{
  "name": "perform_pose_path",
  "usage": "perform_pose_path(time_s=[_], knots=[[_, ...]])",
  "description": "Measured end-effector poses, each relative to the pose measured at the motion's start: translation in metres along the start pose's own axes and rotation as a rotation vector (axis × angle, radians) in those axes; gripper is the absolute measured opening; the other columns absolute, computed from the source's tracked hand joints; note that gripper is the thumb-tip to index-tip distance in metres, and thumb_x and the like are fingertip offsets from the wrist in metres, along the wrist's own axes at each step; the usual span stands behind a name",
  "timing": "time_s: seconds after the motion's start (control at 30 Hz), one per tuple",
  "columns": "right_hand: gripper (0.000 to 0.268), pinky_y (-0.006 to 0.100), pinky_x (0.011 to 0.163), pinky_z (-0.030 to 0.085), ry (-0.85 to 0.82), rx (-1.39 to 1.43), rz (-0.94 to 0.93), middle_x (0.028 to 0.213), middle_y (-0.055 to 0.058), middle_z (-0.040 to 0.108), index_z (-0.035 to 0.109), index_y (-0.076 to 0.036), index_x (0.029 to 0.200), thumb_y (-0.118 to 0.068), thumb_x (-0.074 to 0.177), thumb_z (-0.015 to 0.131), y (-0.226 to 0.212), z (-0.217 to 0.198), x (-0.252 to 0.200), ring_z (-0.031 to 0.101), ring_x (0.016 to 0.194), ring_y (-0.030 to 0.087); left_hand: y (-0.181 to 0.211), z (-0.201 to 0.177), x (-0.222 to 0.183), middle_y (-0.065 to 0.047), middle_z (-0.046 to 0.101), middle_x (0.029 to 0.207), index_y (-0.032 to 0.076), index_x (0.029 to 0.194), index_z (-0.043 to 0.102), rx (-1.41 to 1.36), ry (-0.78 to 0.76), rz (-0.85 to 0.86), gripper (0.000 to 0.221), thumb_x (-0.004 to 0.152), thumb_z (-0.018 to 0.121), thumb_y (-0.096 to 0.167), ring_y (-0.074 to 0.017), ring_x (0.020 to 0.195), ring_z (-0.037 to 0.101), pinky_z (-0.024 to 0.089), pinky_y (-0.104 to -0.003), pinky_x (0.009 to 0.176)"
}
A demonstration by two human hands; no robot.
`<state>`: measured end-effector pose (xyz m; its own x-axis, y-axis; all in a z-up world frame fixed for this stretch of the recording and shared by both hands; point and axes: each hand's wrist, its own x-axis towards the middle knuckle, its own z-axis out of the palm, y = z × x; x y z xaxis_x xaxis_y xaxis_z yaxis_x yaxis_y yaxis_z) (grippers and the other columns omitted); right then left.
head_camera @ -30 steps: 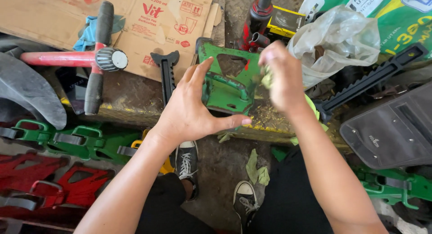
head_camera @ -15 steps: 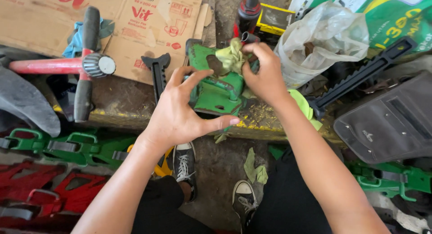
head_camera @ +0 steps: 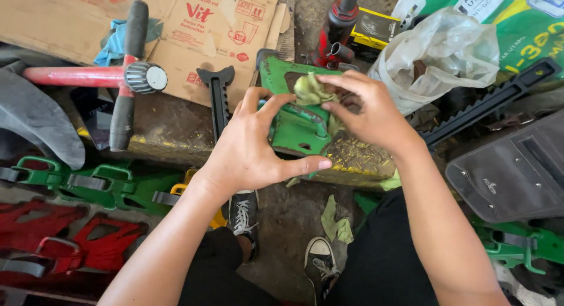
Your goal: Wipe down and clean a green jack stand using a cloth.
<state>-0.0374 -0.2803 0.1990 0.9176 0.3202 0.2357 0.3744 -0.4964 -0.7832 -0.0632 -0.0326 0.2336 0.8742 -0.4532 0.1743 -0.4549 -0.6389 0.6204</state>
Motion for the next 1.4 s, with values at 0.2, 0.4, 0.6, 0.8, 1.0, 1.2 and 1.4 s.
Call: perform_pose_path(time_s=[0.2, 0.4, 0.6, 0.8, 1.0, 1.2, 1.4], knots=[[0.038, 0.028, 0.093, 0.056, 0.384, 0.376, -0.032, 0.12, 0.004, 0.069, 0.061, -0.001, 0.142, -0.004, 0.105, 0.069, 0.037, 0.006, -0.004, 0.064, 0.104, 0.012, 0.001, 0.0, 0.002, -0.028, 0.054, 0.132, -0.002, 0.137, 0.059, -0.04, 0.018, -0.013, 0.114, 0.058, 0.084, 0.076, -0.0465, 0.12, 0.059, 0.051, -0.053, 0.097], [0.021, 0.03, 0.097, 0.057, 0.499, 0.39, -0.091, 0.119, 0.004, 0.066, 0.061, 0.003, 0.124, -0.001, 0.105, 0.069, 0.067, 0.005, 0.002, 0.066, 0.108, 0.014, 0.002, 0.0, 0.003, -0.027, 0.053, 0.135, -0.001, 0.137, 0.059, -0.014, 0.032, -0.017, 0.112, 0.058, 0.087, 0.074, -0.0469, 0.123, 0.057, 0.05, -0.053, 0.099], [0.028, 0.038, 0.1, 0.055, 0.288, -0.303, -0.143, 0.123, 0.017, 0.067, 0.065, 0.002, 0.116, 0.005, 0.089, 0.07, 0.047, 0.012, -0.004, 0.068, 0.115, 0.032, 0.0, 0.002, 0.004, -0.028, 0.053, 0.135, -0.001, 0.137, 0.059, -0.016, 0.033, -0.014, 0.111, 0.059, 0.087, 0.073, -0.0475, 0.124, 0.056, 0.049, -0.053, 0.099], [0.06, 0.044, 0.1, 0.051, 0.082, -0.488, -0.215, 0.133, 0.025, 0.063, 0.064, 0.006, 0.128, 0.0, 0.07, 0.078, 0.021, -0.001, -0.018, 0.062, 0.118, 0.044, 0.001, 0.0, 0.005, -0.029, 0.052, 0.134, -0.001, 0.136, 0.06, -0.017, 0.022, -0.019, 0.11, 0.059, 0.087, 0.073, -0.0472, 0.122, 0.057, 0.05, -0.052, 0.099], [0.03, 0.034, 0.075, 0.058, -0.011, -0.204, -0.049, 0.096, 0.015, 0.076, 0.074, 0.0, 0.103, -0.006, 0.075, 0.082, -0.015, -0.02, -0.02, 0.076, 0.084, 0.03, 0.0, 0.001, 0.005, -0.03, 0.053, 0.133, -0.002, 0.136, 0.06, -0.023, 0.044, 0.021, 0.108, 0.06, 0.088, 0.07, -0.0478, 0.121, 0.058, 0.049, -0.053, 0.1], [0.03, 0.037, 0.089, 0.057, 0.345, -0.303, -0.04, 0.112, 0.02, 0.074, 0.073, 0.002, 0.116, -0.001, 0.087, 0.078, 0.045, -0.007, -0.016, 0.075, 0.102, 0.034, -0.002, 0.002, 0.004, -0.028, 0.055, 0.132, -0.001, 0.134, 0.061, -0.035, 0.048, 0.056, 0.102, 0.064, 0.087, 0.069, -0.0459, 0.122, 0.06, 0.049, -0.052, 0.102], [0.044, 0.045, 0.106, 0.051, 0.353, -0.522, -0.141, 0.13, 0.03, 0.067, 0.069, 0.008, 0.126, 0.01, 0.083, 0.061, 0.076, 0.022, -0.01, 0.063, 0.119, 0.044, -0.003, 0.0, 0.005, -0.026, 0.056, 0.127, -0.002, 0.129, 0.062, -0.023, 0.014, 0.073, 0.102, 0.061, 0.088, 0.069, -0.0461, 0.122, 0.058, 0.046, -0.054, 0.103]])
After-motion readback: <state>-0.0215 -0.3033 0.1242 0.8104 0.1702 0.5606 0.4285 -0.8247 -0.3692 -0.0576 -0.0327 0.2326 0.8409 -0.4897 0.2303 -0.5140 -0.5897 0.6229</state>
